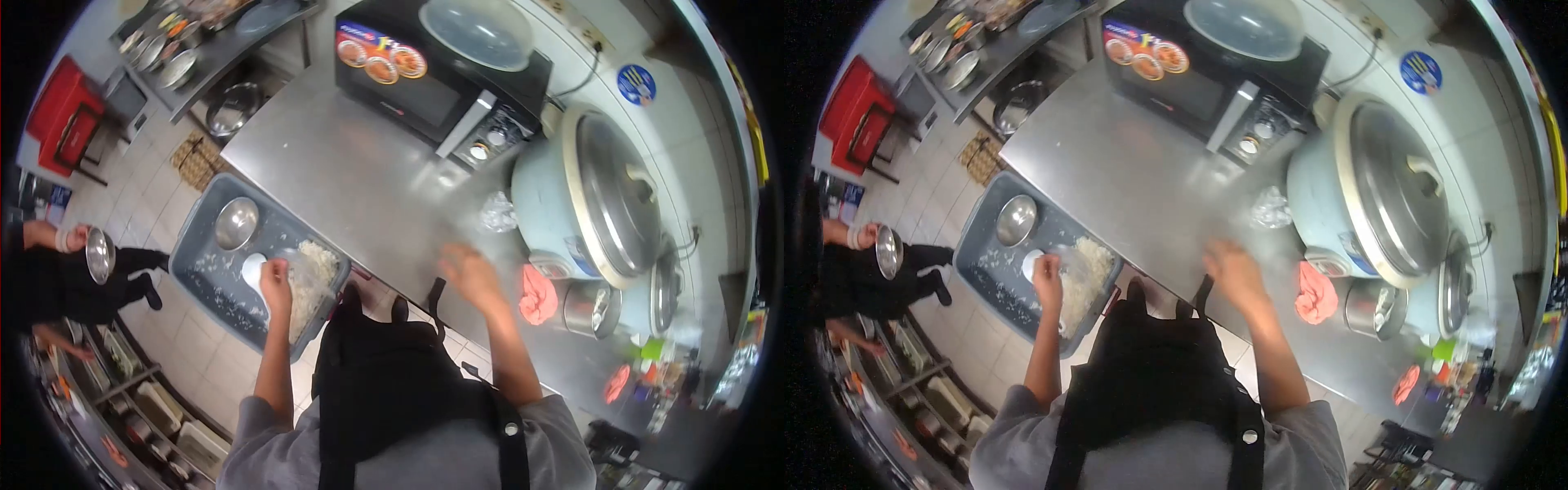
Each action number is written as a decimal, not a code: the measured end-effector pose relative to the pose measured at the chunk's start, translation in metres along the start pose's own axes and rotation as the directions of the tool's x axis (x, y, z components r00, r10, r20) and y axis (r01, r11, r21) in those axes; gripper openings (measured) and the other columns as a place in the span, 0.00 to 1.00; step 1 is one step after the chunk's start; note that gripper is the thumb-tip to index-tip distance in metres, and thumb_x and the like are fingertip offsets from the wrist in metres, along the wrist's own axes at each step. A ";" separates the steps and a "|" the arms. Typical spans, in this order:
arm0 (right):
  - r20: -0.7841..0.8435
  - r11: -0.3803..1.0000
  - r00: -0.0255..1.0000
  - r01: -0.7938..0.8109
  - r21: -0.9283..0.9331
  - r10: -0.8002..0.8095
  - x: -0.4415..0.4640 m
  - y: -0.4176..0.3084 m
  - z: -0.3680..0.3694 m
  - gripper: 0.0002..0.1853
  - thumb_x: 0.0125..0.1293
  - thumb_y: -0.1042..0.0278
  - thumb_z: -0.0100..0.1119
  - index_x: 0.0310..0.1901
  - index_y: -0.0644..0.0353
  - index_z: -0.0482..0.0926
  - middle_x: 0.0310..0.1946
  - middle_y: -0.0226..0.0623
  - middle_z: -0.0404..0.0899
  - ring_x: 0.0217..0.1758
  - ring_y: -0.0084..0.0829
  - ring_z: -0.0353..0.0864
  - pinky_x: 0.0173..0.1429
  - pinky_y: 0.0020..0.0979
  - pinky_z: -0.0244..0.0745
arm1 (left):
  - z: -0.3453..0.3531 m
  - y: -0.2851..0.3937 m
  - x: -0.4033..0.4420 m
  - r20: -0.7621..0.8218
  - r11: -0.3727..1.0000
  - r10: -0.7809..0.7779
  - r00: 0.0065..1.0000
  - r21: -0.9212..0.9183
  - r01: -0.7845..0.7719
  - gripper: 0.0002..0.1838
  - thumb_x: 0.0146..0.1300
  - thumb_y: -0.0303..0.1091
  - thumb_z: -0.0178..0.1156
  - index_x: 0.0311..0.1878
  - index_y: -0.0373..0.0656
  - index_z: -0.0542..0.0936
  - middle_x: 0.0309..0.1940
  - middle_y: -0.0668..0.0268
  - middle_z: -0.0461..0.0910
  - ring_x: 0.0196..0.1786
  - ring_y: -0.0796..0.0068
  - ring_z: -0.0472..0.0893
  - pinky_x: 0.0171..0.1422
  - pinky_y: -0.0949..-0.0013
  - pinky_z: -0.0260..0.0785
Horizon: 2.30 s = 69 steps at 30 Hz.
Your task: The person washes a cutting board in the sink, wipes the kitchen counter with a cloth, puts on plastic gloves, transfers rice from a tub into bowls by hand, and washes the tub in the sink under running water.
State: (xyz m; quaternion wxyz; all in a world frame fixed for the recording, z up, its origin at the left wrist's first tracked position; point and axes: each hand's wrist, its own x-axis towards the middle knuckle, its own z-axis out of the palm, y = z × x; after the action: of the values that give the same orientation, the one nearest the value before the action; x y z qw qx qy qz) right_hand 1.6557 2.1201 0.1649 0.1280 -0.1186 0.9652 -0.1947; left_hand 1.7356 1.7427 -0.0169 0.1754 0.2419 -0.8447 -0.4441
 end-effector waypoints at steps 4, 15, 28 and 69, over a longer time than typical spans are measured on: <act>-0.547 0.974 0.827 -0.209 -0.090 0.127 0.042 0.076 0.004 0.31 0.64 0.59 0.59 0.67 0.57 0.64 0.66 0.51 0.63 0.66 0.56 0.64 0.68 0.46 0.63 | -0.024 0.083 0.020 -0.055 0.985 0.084 0.995 -0.145 -0.092 0.05 0.70 0.30 0.54 0.40 0.38 0.73 0.44 0.60 0.76 0.35 0.73 0.79 0.36 0.72 0.71; -0.455 0.956 0.874 -0.037 0.291 0.172 -0.037 0.093 0.046 0.23 0.55 0.79 0.54 0.55 0.51 0.71 0.45 0.47 0.75 0.46 0.52 0.77 0.47 0.46 0.72 | 0.022 0.178 -0.045 0.286 0.614 0.172 0.943 -0.779 0.124 0.11 0.73 0.38 0.51 0.41 0.38 0.73 0.62 0.57 0.68 0.52 0.72 0.75 0.54 0.69 0.72; -0.500 0.993 0.861 0.056 -0.100 -0.099 -0.164 0.175 -0.006 0.19 0.54 0.72 0.61 0.50 0.57 0.78 0.41 0.44 0.78 0.49 0.47 0.73 0.56 0.42 0.69 | 0.064 0.263 -0.203 0.166 0.749 0.242 0.956 -0.658 -0.075 0.13 0.56 0.15 0.61 0.43 0.40 0.78 0.61 0.61 0.66 0.54 0.74 0.73 0.55 0.73 0.71; -0.130 0.702 0.887 0.434 0.565 -0.444 -0.105 -0.187 0.237 0.14 0.63 0.78 0.50 0.48 0.60 0.80 0.37 0.34 0.82 0.40 0.23 0.79 0.47 0.26 0.73 | -0.317 -0.192 -0.272 -0.550 0.964 -0.183 0.815 0.063 0.259 0.09 0.58 0.33 0.67 0.34 0.36 0.80 0.43 0.55 0.75 0.40 0.64 0.78 0.40 0.67 0.74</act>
State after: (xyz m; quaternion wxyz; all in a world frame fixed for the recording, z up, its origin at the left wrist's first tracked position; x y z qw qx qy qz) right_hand 1.8572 1.9002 0.0509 0.1155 -0.3015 0.8019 -0.5027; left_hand 2.1694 1.5916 -0.0274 0.3362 0.4649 -0.7551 -0.3173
